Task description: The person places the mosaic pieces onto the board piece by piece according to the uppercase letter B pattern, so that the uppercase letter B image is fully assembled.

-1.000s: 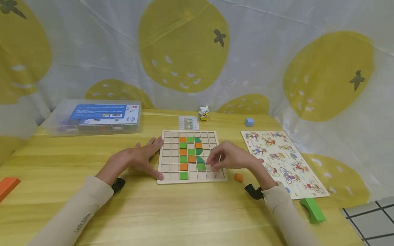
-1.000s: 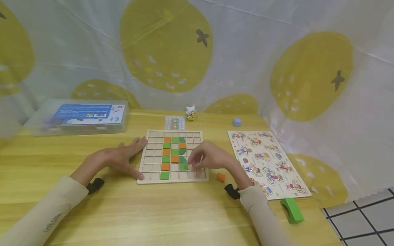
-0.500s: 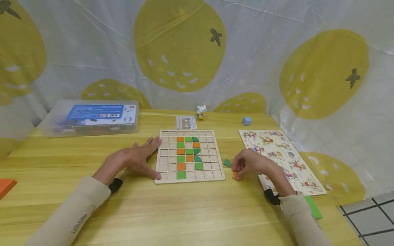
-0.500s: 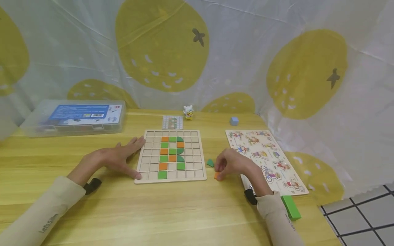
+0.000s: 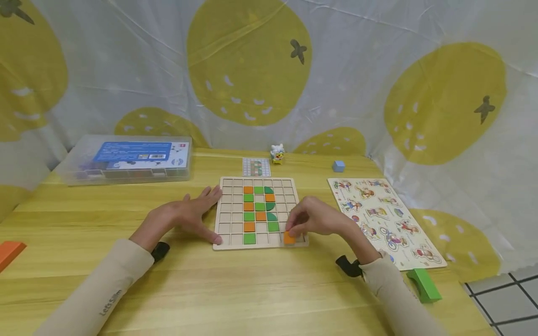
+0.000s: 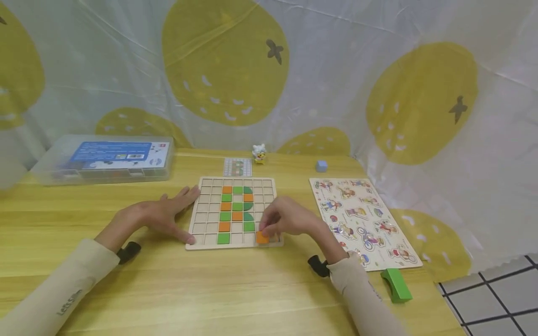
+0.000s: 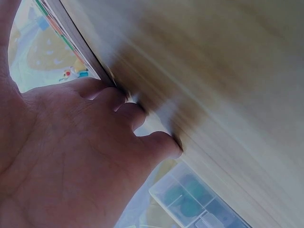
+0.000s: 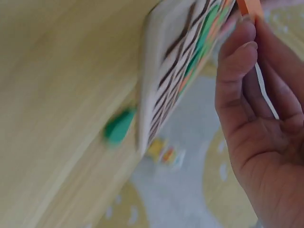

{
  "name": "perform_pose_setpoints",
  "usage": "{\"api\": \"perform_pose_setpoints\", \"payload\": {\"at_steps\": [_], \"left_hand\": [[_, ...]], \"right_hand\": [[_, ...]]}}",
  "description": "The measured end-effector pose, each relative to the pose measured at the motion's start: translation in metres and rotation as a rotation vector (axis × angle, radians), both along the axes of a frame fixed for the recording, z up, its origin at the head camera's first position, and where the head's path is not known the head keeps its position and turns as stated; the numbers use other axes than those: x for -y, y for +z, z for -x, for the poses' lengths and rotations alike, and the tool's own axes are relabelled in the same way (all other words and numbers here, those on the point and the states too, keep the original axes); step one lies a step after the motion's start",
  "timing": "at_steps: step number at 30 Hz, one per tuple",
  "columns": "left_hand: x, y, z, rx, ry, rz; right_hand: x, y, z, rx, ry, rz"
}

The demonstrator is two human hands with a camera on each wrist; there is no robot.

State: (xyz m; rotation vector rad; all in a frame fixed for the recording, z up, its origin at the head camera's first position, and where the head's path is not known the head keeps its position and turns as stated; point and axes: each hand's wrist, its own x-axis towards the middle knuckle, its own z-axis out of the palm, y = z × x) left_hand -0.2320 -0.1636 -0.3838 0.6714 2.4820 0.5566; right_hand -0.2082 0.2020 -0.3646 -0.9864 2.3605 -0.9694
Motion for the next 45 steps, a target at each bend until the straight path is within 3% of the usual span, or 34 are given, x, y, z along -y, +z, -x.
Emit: {"api": "perform_pose_setpoints", "payload": {"at_steps": [3,8,13,20,24,29,34,40,45], "left_hand": [[-0.002,-0.001,0.001,-0.004,-0.004,0.005],[-0.005,-0.001,0.000,-0.001,-0.017,-0.002],[-0.008,0.000,-0.001,0.001,-0.015,-0.006],[-0.005,0.002,-0.002,0.001,-0.008,-0.002],[-0.003,0.002,-0.003,0.003,-0.003,-0.001],[-0.001,0.002,-0.003,-0.003,-0.001,0.002],[0.000,0.003,-0.003,0.001,0.000,0.005],[0.002,0.000,-0.001,0.002,0.007,0.006],[0.001,0.000,0.000,-0.001,0.008,0.005]], "right_hand": [[0.028,-0.004,0.003,-0.009,0.030,0.038],[0.053,-0.013,0.002,-0.034,-0.013,0.010],[0.058,-0.017,-0.001,-0.054,-0.064,-0.014],[0.055,-0.018,0.000,-0.108,-0.038,0.015],[0.037,-0.011,0.008,-0.145,-0.022,0.025],[-0.010,-0.004,0.019,-0.162,-0.078,-0.026],[-0.047,-0.010,0.026,-0.094,-0.135,-0.119],[-0.056,-0.016,0.030,-0.012,-0.187,-0.145],[-0.055,-0.017,0.030,-0.015,-0.223,-0.157]]}}
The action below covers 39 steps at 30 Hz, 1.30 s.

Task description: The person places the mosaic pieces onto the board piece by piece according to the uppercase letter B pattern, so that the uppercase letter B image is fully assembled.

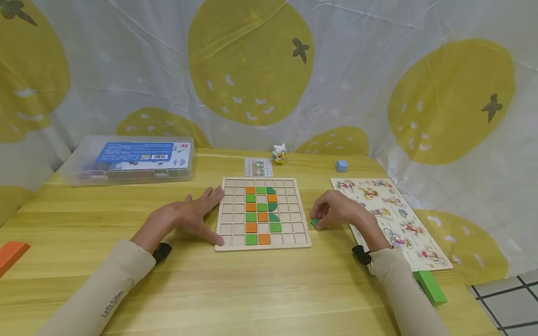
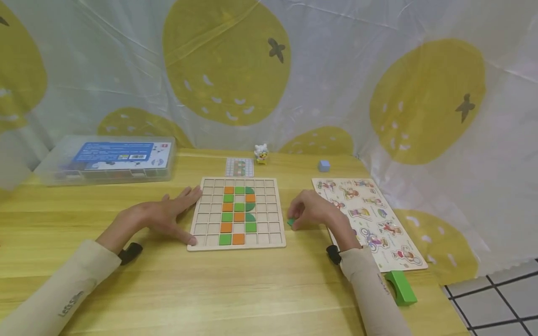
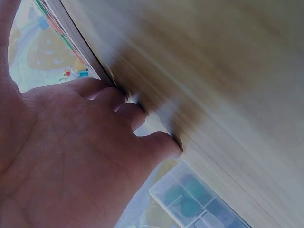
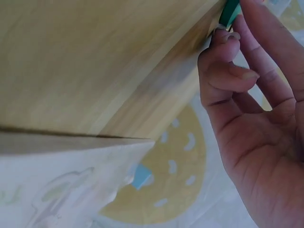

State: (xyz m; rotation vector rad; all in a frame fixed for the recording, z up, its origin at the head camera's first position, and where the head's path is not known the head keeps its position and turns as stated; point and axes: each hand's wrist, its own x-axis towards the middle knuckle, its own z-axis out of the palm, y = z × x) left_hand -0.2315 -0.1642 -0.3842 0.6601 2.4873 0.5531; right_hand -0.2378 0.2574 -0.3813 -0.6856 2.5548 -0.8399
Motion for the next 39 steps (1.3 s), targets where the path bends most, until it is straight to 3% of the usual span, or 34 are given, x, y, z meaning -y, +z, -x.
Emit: {"api": "perform_pose_setpoints", "payload": {"at_steps": [11,17,23,28,39], "left_hand": [[0.001,0.002,-0.002,0.005,0.001,-0.009],[-0.001,0.003,-0.003,0.011,0.000,-0.015],[0.000,0.003,-0.002,0.011,0.004,-0.013],[0.002,0.002,-0.001,0.011,0.014,-0.003],[-0.001,0.002,-0.001,0.014,0.011,-0.007]], "right_hand": [[-0.008,-0.005,0.001,-0.007,0.009,-0.023],[-0.006,-0.001,0.001,-0.019,0.031,0.040],[0.032,0.009,-0.008,0.016,0.130,0.206],[0.069,0.007,-0.017,0.048,0.236,0.239],[0.089,0.000,-0.029,-0.014,0.164,0.195]]}}
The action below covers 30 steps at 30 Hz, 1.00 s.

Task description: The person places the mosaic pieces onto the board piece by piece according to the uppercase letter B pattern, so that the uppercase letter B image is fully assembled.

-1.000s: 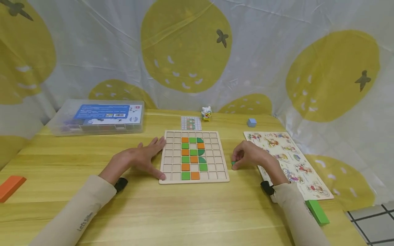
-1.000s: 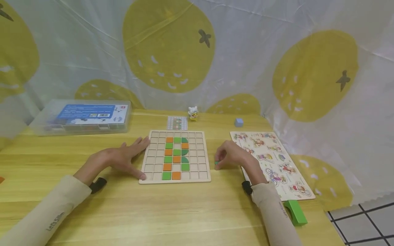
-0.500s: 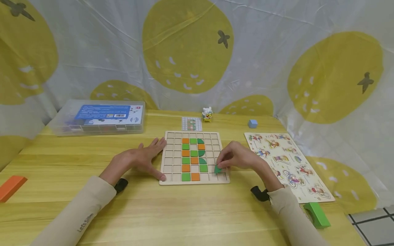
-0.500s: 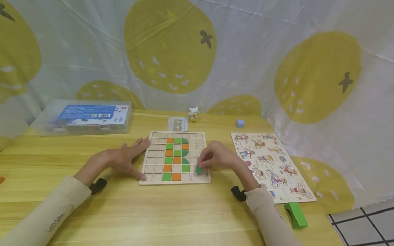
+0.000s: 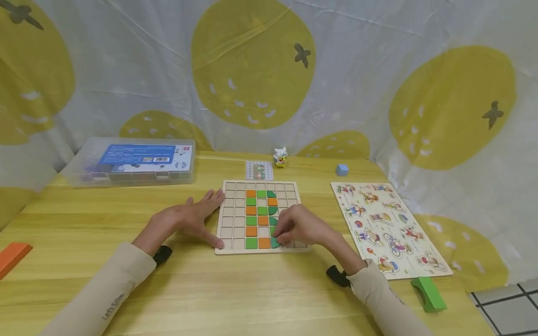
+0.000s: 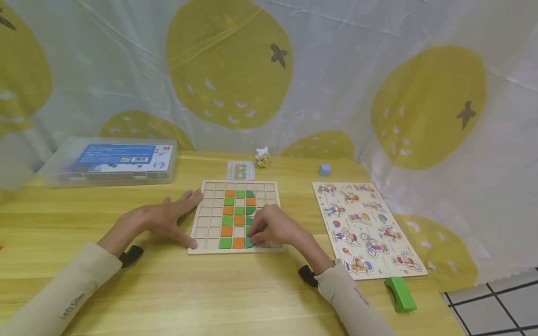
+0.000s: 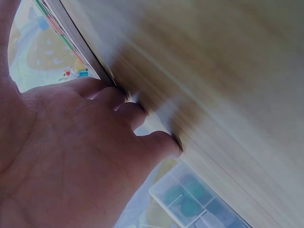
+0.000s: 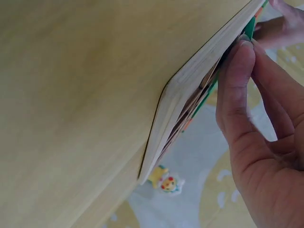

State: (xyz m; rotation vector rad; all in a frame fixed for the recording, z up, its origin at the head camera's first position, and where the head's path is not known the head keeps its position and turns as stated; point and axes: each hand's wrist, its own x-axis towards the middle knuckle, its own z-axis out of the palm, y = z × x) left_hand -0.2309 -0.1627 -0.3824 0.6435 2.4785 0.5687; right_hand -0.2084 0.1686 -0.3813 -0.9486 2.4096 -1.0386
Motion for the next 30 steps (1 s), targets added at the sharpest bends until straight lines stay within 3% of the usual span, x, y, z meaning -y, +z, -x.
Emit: {"api": "perform_pose_setpoints", "payload": {"at_steps": [8,15,23,30], "left_hand": [[0.002,0.002,0.002,-0.009,-0.005,0.006],[0.002,0.001,0.002,-0.001,0.000,0.016],[-0.002,0.002,0.000,-0.002,-0.010,0.004],[0.001,0.001,-0.002,0.009,0.004,0.003]], "right_hand": [[0.000,0.002,0.003,-0.060,-0.064,-0.008],[-0.002,0.004,0.025,-0.172,-0.113,-0.044],[0.011,0.001,0.045,-0.037,-0.068,-0.215],[0.009,-0.001,0.045,-0.014,-0.021,-0.221]]}}
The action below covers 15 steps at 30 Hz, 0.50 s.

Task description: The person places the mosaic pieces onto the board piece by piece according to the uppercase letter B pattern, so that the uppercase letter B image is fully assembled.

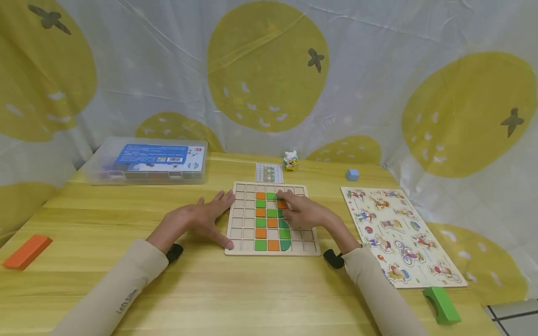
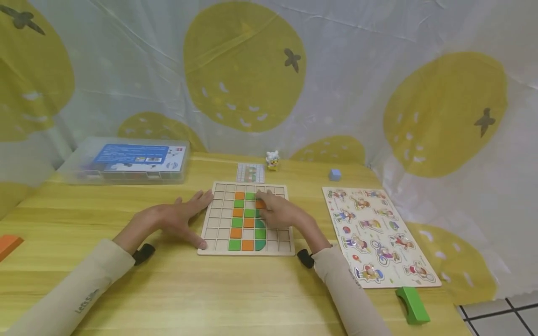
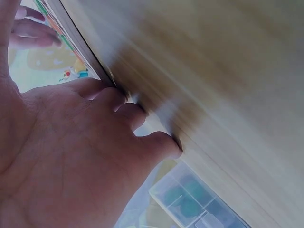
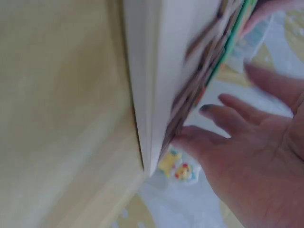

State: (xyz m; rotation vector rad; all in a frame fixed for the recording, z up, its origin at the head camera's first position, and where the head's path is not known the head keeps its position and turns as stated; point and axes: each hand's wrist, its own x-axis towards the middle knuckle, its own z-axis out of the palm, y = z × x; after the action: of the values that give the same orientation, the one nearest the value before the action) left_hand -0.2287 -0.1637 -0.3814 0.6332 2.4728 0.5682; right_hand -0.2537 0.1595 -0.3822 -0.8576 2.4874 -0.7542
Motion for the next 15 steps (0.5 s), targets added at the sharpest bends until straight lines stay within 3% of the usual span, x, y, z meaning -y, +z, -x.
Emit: {"api": "perform_pose_setpoints", "payload": {"at_steps": [15], "left_hand": [[0.007,-0.008,0.000,0.001,0.005,0.009]], "right_hand": [[-0.002,-0.009,-0.004,0.110,0.017,-0.096]]}}
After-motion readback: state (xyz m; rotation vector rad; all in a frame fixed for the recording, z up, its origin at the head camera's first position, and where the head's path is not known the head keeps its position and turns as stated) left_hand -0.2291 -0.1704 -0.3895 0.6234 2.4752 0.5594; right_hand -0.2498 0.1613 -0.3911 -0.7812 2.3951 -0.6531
